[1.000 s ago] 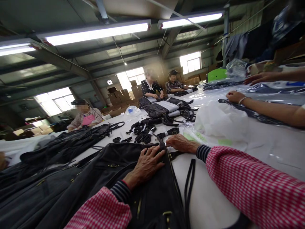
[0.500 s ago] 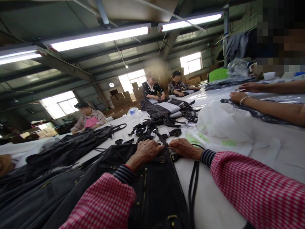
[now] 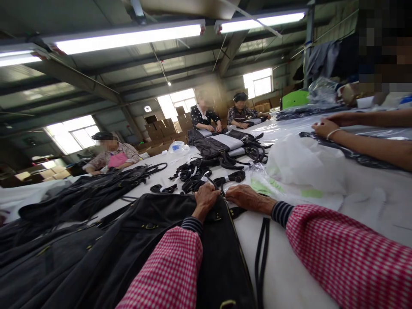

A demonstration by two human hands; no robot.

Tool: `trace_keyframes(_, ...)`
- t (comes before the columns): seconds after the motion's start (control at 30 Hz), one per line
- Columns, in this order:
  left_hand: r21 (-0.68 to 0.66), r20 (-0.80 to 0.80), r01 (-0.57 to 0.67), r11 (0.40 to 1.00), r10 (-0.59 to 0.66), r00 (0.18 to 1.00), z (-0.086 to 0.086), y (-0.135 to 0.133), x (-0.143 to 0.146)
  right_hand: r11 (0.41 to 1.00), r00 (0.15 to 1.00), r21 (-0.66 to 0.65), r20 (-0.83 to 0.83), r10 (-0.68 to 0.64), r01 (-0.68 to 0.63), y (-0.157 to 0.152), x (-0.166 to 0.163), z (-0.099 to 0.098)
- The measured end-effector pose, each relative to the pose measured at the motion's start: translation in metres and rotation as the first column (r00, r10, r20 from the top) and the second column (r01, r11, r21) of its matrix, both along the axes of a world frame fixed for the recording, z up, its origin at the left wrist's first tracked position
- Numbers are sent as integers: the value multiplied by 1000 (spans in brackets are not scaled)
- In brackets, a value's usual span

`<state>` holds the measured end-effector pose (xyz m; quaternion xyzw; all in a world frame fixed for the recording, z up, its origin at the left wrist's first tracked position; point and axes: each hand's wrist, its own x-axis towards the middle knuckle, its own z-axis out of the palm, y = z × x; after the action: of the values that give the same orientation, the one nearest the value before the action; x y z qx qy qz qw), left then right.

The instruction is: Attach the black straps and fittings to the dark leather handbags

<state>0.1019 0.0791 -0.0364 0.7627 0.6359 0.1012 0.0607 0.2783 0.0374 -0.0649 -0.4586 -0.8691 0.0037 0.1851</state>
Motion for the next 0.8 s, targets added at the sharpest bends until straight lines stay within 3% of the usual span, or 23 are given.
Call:
trace_keyframes(0.13,35,45,-28,999,26,999,-4,2,1,1000,999,-14,34,19,-18,-8,0,12)
trace_keyframes(0.27,59,75,-38,997,34,997,-10,4,0,993,994,-78,48,94,-90,-37,4,25)
trace_keyframes(0.6,55,63,-20,998,16,998,-11,9,1,911,941,-264,-205,268,-317,-122,17,41)
trace_keyframes(0.8,73,57,21,997,-25,998,-9,5,3,878,922,-324,-282,265,-351,-127,24,36)
